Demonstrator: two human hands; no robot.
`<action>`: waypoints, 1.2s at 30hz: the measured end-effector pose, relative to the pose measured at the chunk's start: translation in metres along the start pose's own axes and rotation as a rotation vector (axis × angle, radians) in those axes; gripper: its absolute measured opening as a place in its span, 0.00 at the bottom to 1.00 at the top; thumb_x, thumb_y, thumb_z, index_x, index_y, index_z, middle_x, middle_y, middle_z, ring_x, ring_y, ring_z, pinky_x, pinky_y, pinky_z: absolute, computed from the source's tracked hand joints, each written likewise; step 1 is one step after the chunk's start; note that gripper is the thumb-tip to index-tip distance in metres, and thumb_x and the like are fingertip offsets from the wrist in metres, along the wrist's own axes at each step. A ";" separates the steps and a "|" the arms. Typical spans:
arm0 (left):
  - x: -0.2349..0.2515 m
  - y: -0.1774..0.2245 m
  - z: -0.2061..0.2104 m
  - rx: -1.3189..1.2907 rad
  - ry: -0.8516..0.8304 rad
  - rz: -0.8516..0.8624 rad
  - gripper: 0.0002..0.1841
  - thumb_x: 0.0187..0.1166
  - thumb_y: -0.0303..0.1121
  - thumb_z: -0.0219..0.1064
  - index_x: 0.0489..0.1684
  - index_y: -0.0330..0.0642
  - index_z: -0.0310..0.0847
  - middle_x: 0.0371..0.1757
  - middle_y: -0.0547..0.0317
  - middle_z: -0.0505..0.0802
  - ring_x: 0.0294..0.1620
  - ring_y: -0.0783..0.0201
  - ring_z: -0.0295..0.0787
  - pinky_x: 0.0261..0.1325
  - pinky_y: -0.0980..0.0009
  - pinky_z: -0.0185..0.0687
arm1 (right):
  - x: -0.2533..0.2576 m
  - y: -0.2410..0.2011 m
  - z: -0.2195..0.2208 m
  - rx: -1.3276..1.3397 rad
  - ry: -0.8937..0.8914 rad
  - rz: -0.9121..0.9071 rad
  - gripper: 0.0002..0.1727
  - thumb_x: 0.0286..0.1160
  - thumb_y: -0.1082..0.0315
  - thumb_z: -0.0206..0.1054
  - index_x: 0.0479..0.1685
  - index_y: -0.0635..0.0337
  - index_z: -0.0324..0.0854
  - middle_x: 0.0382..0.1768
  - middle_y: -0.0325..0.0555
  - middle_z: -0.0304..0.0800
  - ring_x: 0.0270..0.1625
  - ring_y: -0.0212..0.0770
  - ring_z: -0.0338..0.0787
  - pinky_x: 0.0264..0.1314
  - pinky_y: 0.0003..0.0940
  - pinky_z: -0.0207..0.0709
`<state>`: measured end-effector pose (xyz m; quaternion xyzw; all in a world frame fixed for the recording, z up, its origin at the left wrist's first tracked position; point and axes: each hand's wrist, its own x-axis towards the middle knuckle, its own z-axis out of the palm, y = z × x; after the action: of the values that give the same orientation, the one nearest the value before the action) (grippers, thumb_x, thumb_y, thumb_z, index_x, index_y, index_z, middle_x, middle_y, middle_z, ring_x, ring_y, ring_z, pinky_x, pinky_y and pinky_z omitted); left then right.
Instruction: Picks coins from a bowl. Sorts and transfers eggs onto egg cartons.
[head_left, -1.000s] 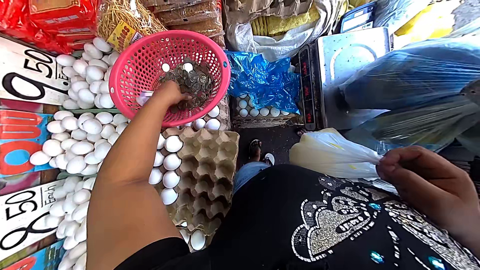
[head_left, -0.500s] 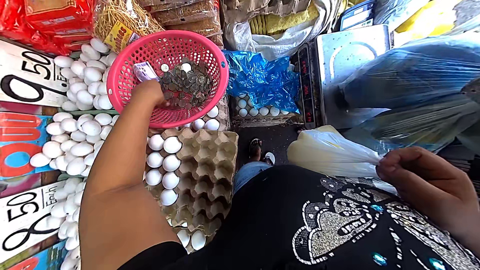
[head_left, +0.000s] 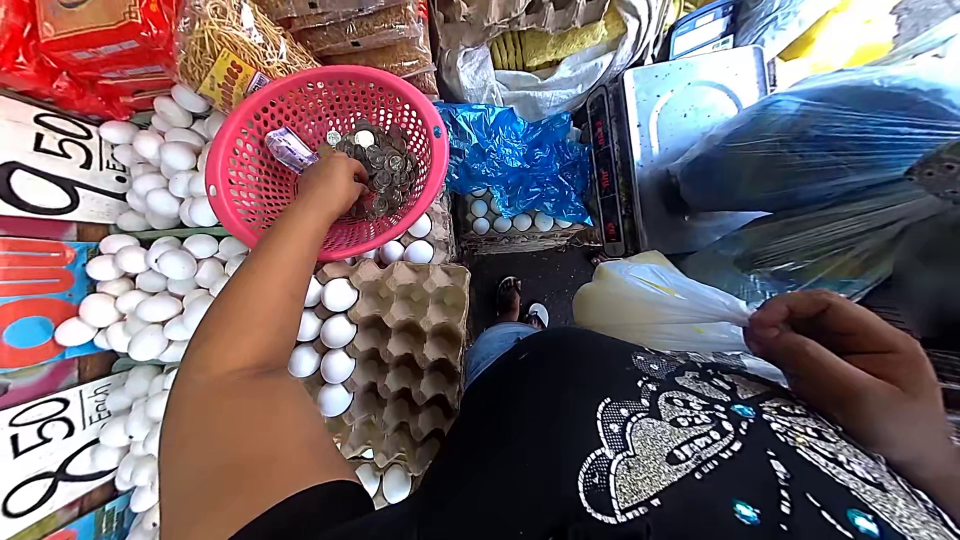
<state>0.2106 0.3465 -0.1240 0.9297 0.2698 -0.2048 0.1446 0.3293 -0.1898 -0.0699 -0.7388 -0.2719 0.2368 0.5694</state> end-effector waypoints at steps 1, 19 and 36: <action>0.001 0.000 0.002 0.016 0.015 0.000 0.12 0.79 0.31 0.71 0.55 0.35 0.90 0.62 0.30 0.87 0.67 0.29 0.82 0.66 0.26 0.72 | -0.001 0.000 0.000 -0.001 0.005 0.003 0.10 0.76 0.66 0.62 0.46 0.37 0.84 0.33 0.13 0.85 0.30 0.13 0.80 0.33 0.09 0.75; -0.056 0.200 -0.068 -1.056 -0.028 0.236 0.13 0.77 0.23 0.46 0.44 0.51 0.75 0.37 0.73 0.89 0.33 0.77 0.85 0.37 0.78 0.83 | -0.044 0.007 -0.048 0.001 -0.175 -0.138 0.11 0.82 0.68 0.57 0.48 0.64 0.84 0.34 0.32 0.84 0.31 0.14 0.74 0.36 0.13 0.70; -0.229 0.420 -0.002 -0.157 0.335 0.573 0.20 0.89 0.31 0.60 0.79 0.40 0.75 0.82 0.41 0.77 0.78 0.45 0.79 0.76 0.45 0.77 | -0.116 0.023 -0.071 0.055 -0.366 -0.218 0.11 0.79 0.72 0.58 0.51 0.64 0.84 0.40 0.39 0.83 0.33 0.20 0.75 0.37 0.18 0.70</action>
<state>0.2698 -0.0955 0.0490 0.9745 0.0323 0.0209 0.2210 0.2929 -0.3225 -0.0702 -0.6340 -0.4426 0.3111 0.5526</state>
